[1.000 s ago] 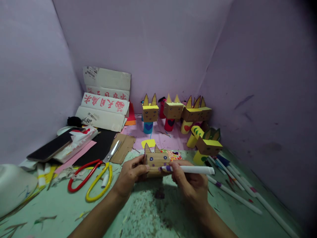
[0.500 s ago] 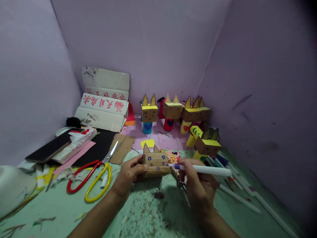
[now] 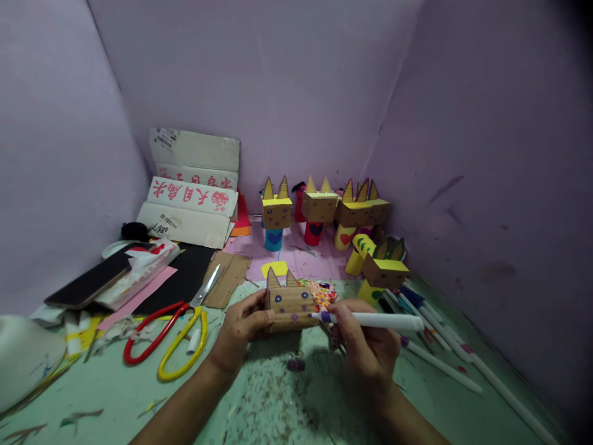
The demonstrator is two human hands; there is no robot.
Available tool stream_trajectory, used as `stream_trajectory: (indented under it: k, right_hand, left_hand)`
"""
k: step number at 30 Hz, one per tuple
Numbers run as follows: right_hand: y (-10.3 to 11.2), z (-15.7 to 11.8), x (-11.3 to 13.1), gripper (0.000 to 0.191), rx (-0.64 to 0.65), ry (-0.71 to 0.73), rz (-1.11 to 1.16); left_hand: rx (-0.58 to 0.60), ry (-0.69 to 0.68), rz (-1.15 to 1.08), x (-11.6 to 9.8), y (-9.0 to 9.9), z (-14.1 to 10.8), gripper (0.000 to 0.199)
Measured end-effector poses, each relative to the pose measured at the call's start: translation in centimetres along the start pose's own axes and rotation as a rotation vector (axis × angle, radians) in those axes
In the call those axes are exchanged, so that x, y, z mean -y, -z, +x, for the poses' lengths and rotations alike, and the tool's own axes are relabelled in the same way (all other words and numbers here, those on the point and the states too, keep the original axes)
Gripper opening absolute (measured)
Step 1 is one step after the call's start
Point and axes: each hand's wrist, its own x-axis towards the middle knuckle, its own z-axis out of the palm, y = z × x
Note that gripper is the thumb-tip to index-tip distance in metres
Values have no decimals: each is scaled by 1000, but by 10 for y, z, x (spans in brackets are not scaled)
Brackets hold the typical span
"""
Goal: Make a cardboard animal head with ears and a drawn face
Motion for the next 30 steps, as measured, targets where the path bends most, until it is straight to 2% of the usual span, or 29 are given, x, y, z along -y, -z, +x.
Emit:
stream_trajectory:
  k: [5, 11, 20, 30]
  right_hand:
    - [3, 11, 0, 23, -94, -27, -46]
    - [1, 8, 2, 17, 21, 3, -103]
    - [0, 3, -6, 14, 140, -28, -50]
    - [1, 3, -6, 17, 143, -56, -35]
  left_hand:
    - [-9, 17, 2, 0, 0, -1, 57]
    - [2, 22, -6, 0, -1, 3, 60]
    - [-13, 31, -12, -2, -2, -2, 61]
    - [-13, 28, -17, -1, -1, 0, 63]
